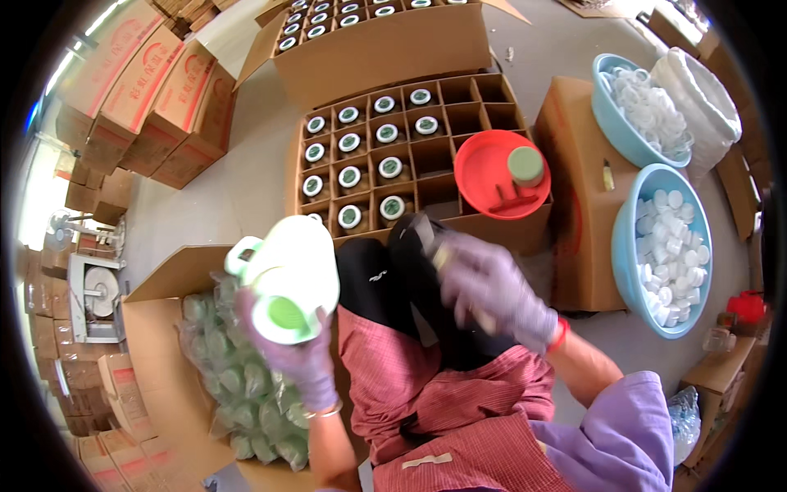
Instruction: The person assembles light green thermos bottles by inserting inner components and sealing the lids. They repeatedly take bottles from a box, insert a metal inner part, place a lid, and wrap the finished bottles in plastic before returning them to the box.
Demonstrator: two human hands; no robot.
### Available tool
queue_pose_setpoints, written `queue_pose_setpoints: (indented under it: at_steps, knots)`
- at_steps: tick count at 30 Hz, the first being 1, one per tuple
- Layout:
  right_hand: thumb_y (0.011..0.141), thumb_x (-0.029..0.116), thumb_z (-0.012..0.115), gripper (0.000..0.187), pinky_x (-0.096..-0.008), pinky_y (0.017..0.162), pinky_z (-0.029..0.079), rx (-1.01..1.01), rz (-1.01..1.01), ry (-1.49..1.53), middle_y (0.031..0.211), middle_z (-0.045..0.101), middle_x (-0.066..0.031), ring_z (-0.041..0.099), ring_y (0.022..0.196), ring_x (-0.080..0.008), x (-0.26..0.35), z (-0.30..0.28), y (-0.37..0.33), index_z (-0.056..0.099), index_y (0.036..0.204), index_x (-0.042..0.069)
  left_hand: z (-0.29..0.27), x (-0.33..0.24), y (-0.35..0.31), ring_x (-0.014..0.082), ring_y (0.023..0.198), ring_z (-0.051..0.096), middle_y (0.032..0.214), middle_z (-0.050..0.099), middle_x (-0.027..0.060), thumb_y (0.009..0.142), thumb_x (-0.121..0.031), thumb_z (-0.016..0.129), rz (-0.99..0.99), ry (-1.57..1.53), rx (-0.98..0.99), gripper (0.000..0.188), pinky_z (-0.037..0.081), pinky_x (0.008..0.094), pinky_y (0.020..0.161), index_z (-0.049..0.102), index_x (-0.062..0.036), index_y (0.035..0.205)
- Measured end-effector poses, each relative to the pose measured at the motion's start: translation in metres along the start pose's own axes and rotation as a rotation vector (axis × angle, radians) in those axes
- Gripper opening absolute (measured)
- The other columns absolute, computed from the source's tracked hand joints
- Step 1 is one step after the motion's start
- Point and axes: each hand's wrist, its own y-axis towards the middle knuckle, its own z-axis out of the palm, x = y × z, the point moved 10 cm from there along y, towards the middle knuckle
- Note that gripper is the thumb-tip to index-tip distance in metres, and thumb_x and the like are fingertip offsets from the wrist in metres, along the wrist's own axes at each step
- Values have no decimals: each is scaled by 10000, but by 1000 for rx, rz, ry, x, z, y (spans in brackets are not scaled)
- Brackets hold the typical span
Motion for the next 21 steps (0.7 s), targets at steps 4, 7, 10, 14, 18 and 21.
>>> queue_pose_setpoints:
  at_steps: [4,7,10,14,18,21]
  knots:
    - [969,255,560,324,-393,622,532,-482,-147,-566,789,650,-201,655,646,-313,-28,-159,97,571,1161,-5,-12,32,13,319,1369,415,1509,390,170,910,-312,621,-382,-510,-117,699,384,450,1127,359,-26,1491]
    - [975,283,569,394,-439,835,536,-661,-433,-958,1065,660,-268,658,963,-394,1,-132,117,541,1214,-28,12,53,1,288,1363,438,1522,397,177,997,-263,529,-602,-1482,-243,565,366,482,1140,372,-19,1482]
    - [998,242,537,527,-349,1016,453,-42,-456,84,1330,560,-138,533,1237,-215,43,-26,69,418,1444,-10,30,51,-47,306,1351,451,1503,413,164,1023,-315,511,-656,-1028,-146,576,354,456,1144,354,-14,1490]
    - [876,171,698,360,-336,869,497,-271,-624,-150,1018,639,-111,626,958,-224,73,-20,24,661,1200,20,38,86,-122,246,1142,585,1253,592,141,1035,-369,482,-796,-861,375,466,467,384,1018,519,32,1269]
    - [813,312,751,249,-393,755,468,-112,-1145,-773,859,601,-46,598,818,-269,90,68,-23,691,971,128,47,73,-76,230,1095,614,1164,648,146,1059,-390,375,-916,-777,225,503,458,370,1020,586,38,1216]
    - [840,287,723,179,-412,839,487,16,-1051,-802,859,595,-30,603,840,-252,51,103,-31,657,886,128,102,39,-75,203,1147,602,1228,645,129,1035,-350,474,-771,-1136,664,479,462,336,1010,578,43,1289]
